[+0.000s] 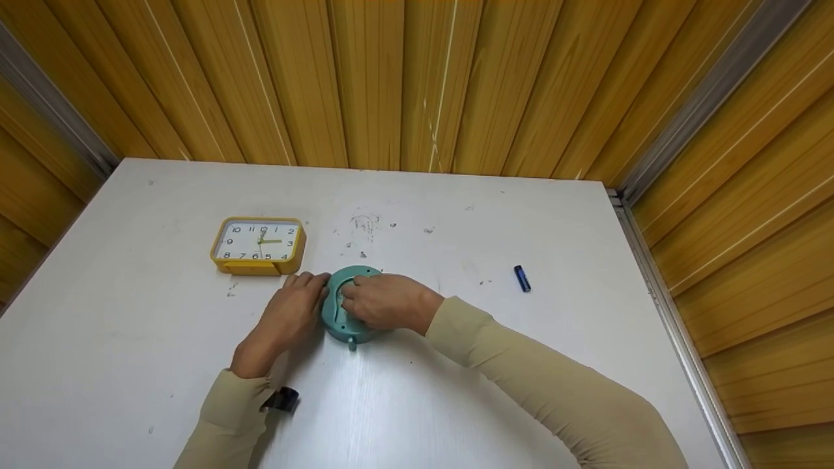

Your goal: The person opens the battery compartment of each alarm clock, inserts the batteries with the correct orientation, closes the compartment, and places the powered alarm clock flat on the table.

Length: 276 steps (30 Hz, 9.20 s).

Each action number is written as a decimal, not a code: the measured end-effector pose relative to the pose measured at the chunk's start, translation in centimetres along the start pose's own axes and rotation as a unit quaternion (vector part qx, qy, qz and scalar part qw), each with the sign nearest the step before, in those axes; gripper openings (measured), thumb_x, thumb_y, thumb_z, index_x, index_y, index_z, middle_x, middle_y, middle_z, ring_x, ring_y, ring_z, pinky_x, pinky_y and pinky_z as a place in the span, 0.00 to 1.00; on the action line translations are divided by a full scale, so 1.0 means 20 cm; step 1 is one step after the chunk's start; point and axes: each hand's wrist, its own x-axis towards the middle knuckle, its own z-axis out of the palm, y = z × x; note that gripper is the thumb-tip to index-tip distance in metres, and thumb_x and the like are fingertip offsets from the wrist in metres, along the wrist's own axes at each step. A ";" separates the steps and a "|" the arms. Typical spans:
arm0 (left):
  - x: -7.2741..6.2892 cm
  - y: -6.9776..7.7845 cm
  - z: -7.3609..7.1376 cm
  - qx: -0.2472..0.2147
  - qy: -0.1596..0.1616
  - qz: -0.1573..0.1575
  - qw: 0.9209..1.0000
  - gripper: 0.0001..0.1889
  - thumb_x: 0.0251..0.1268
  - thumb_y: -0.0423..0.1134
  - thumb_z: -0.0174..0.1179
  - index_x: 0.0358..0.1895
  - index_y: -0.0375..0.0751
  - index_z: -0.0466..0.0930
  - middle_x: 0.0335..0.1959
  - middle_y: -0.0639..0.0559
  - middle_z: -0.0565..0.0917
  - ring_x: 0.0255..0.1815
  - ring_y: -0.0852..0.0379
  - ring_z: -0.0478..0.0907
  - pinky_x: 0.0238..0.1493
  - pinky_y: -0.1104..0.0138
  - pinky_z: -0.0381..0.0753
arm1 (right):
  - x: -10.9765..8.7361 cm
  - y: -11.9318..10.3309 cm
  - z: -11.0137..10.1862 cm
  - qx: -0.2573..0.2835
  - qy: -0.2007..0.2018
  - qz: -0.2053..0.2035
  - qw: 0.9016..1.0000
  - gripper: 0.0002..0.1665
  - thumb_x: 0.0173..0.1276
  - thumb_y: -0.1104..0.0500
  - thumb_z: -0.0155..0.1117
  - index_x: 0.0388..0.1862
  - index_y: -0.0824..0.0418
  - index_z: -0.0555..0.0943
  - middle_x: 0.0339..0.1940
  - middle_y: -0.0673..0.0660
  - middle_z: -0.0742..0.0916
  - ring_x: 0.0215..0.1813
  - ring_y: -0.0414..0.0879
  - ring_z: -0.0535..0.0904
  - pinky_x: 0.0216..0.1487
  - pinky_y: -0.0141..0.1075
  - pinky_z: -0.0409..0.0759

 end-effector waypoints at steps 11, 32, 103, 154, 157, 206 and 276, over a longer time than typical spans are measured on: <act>0.00 0.01 0.00 0.006 -0.005 -0.008 1.000 0.21 0.88 0.36 0.45 0.76 0.35 0.72 0.66 0.38 0.78 0.65 0.42 0.72 0.65 0.46 0.76 | -0.05 -0.02 0.04 -0.047 0.009 -0.008 0.999 0.15 0.70 0.64 0.76 0.54 0.61 0.84 0.49 0.55 0.84 0.47 0.47 0.77 0.56 0.32 0.80; 0.01 0.01 0.00 0.000 -0.011 -0.014 1.000 0.22 0.89 0.40 0.45 0.75 0.36 0.73 0.66 0.39 0.78 0.65 0.42 0.73 0.66 0.46 0.76 | -0.05 -0.08 0.05 0.099 0.063 0.104 0.988 0.13 0.66 0.72 0.76 0.46 0.61 0.88 0.45 0.55 0.85 0.48 0.48 0.80 0.53 0.36 0.84; 0.01 -0.01 -0.01 -0.026 0.002 -0.015 1.000 0.21 0.89 0.42 0.46 0.74 0.37 0.75 0.63 0.41 0.81 0.63 0.44 0.74 0.64 0.47 0.76 | -0.06 -0.10 0.22 0.333 0.269 0.199 0.881 0.04 0.70 0.61 0.76 0.36 0.57 0.88 0.40 0.49 0.81 0.46 0.43 0.79 0.51 0.37 0.82; 0.01 -0.02 -0.02 -0.037 -0.015 -0.022 0.999 0.22 0.89 0.43 0.48 0.75 0.39 0.74 0.66 0.43 0.80 0.64 0.45 0.73 0.68 0.49 0.74 | -0.08 -0.12 0.16 0.260 0.224 0.185 0.921 0.07 0.65 0.69 0.78 0.41 0.64 0.92 0.41 0.53 0.85 0.46 0.46 0.83 0.52 0.35 0.84; 0.01 -0.02 -0.02 -0.040 -0.016 -0.023 0.999 0.22 0.89 0.44 0.48 0.75 0.39 0.74 0.66 0.43 0.80 0.64 0.45 0.72 0.68 0.49 0.73 | -0.08 -0.13 0.16 0.243 0.231 0.183 0.924 0.07 0.65 0.70 0.79 0.40 0.63 0.91 0.40 0.53 0.85 0.45 0.46 0.82 0.50 0.35 0.84; 0.01 -0.02 -0.02 -0.034 -0.002 -0.020 0.999 0.21 0.88 0.43 0.48 0.73 0.38 0.76 0.64 0.43 0.81 0.62 0.45 0.74 0.66 0.49 0.76 | -0.31 0.03 0.14 0.262 0.153 0.406 0.862 0.07 0.66 0.71 0.73 0.38 0.63 0.85 0.35 0.53 0.81 0.42 0.49 0.76 0.44 0.43 0.81; 0.01 -0.02 -0.03 -0.038 0.001 -0.013 0.999 0.20 0.88 0.42 0.49 0.71 0.37 0.77 0.62 0.42 0.82 0.61 0.44 0.75 0.63 0.47 0.77 | -0.86 0.21 0.36 0.346 0.159 0.638 0.670 0.15 0.78 0.67 0.59 0.56 0.77 0.79 0.49 0.72 0.80 0.49 0.65 0.76 0.55 0.57 0.78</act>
